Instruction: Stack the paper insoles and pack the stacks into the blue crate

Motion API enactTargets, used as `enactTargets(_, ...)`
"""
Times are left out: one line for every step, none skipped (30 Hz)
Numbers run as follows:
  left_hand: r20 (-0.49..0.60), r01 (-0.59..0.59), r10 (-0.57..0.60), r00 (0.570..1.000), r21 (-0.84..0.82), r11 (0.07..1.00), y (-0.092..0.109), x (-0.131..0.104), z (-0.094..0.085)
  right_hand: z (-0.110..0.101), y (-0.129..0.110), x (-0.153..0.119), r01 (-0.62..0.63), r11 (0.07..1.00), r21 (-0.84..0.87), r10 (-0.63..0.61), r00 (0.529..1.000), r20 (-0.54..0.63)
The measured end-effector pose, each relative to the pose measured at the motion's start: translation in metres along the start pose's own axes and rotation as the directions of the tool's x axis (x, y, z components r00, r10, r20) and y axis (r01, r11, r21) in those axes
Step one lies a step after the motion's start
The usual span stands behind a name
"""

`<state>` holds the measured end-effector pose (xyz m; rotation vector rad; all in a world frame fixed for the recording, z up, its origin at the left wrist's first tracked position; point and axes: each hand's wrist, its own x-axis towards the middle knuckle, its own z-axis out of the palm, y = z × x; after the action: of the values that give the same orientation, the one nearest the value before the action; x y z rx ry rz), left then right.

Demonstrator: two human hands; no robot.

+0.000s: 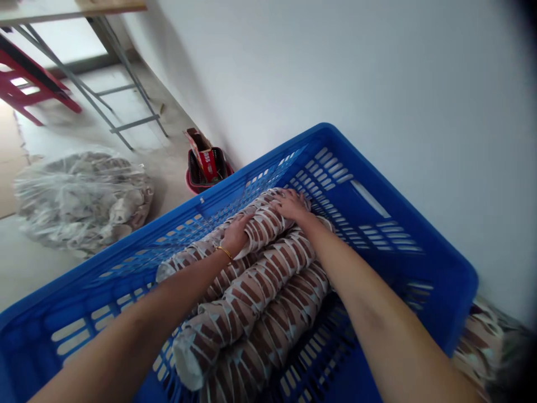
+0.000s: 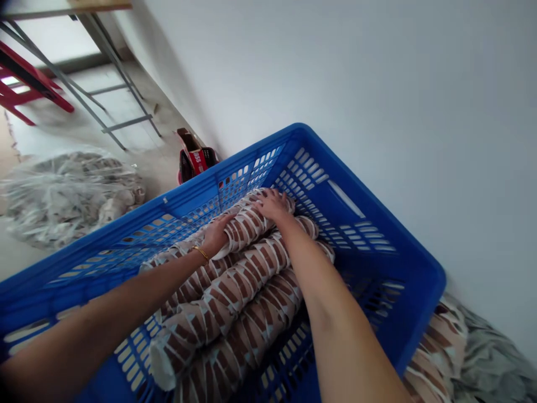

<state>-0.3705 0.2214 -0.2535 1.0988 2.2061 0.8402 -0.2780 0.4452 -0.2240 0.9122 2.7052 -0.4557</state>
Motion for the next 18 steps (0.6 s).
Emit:
enactTargets(0.006,0.005,-0.005,1.0,0.011,1.0,0.001,-0.003,0.002,0.006,0.001,0.001,0.006,1.0,-0.005,-0.006,1.0,0.015)
enactTargets(0.014,0.012,-0.013,1.0,0.021,1.0,0.001,-0.006,0.005,0.01,0.003,0.001,0.011,1.0,-0.009,-0.011,1.0,0.025)
enactTargets(0.024,0.014,-0.015,1.0,0.031,0.999,0.003,-0.01,0.007,0.013,0.006,-0.002,0.019,1.0,-0.014,-0.019,0.999,0.028)
enactTargets(0.034,0.01,-0.011,0.999,0.038,0.999,0.004,-0.014,0.01,0.014,0.01,-0.005,0.031,0.999,-0.02,-0.03,0.999,0.025)
enactTargets(0.046,0.001,-0.003,0.999,0.041,0.999,0.006,-0.017,0.011,0.014,0.015,-0.01,0.044,0.999,-0.028,-0.044,0.999,0.017)
enactTargets(0.064,-0.01,0.007,0.998,0.037,0.999,0.007,-0.02,0.013,0.013,0.019,-0.016,0.058,0.998,-0.038,-0.058,0.998,0.006)
enactTargets(0.088,-0.018,0.016,0.996,0.028,0.999,0.009,-0.022,0.014,0.012,0.021,-0.022,0.068,0.996,-0.05,-0.068,0.998,-0.005)
enactTargets(0.115,-0.023,0.021,0.993,0.015,1.0,0.01,-0.023,0.014,0.011,0.023,-0.027,0.072,0.995,-0.064,-0.074,0.997,-0.018)
enactTargets(0.141,-0.021,0.021,0.99,0.002,1.0,0.01,-0.023,0.014,0.011,0.022,-0.031,0.07,0.994,-0.08,-0.073,0.997,-0.03)
enactTargets(0.163,-0.016,0.017,0.986,-0.007,1.0,0.01,-0.022,0.014,0.011,0.021,-0.034,0.063,0.993,-0.096,-0.068,0.997,-0.044)
enactTargets(0.18,-0.013,0.015,0.984,-0.013,1.0,0.009,-0.021,0.013,0.012,0.018,-0.035,0.052,0.992,-0.111,-0.059,0.997,-0.057)
enactTargets(0.191,-0.014,0.017,0.981,-0.017,1.0,0.007,-0.019,0.011,0.013,0.015,-0.035,0.041,0.991,-0.125,-0.05,0.996,-0.069)
enactTargets(0.198,-0.018,0.021,0.98,-0.02,1.0,0.005,-0.018,0.009,0.014,0.012,-0.034,0.034,0.99,-0.135,-0.045,0.996,-0.077)
enactTargets(0.205,-0.023,0.028,0.978,-0.025,0.999,0.002,-0.017,0.008,0.014,0.01,-0.033,0.034,0.989,-0.142,-0.046,0.996,-0.078)
enactTargets(0.215,-0.029,0.035,0.976,-0.032,0.999,0.0,-0.017,0.006,0.014,0.009,-0.031,0.04,0.988,-0.146,-0.052,0.996,-0.073)
enactTargets(0.223,-0.035,0.043,0.974,-0.038,0.999,-0.002,-0.018,0.005,0.013,0.009,-0.031,0.052,0.988,-0.146,-0.062,0.996,-0.066)
enactTargets(0.228,-0.042,0.051,0.972,-0.043,0.998,-0.002,-0.021,0.005,0.012,0.01,-0.031,0.065,0.987,-0.145,-0.074,0.996,-0.057)
enactTargets(0.231,-0.05,0.059,0.971,-0.045,0.998,-0.002,-0.024,0.006,0.011,0.012,-0.032,0.077,0.987,-0.143,-0.085,0.995,-0.051)
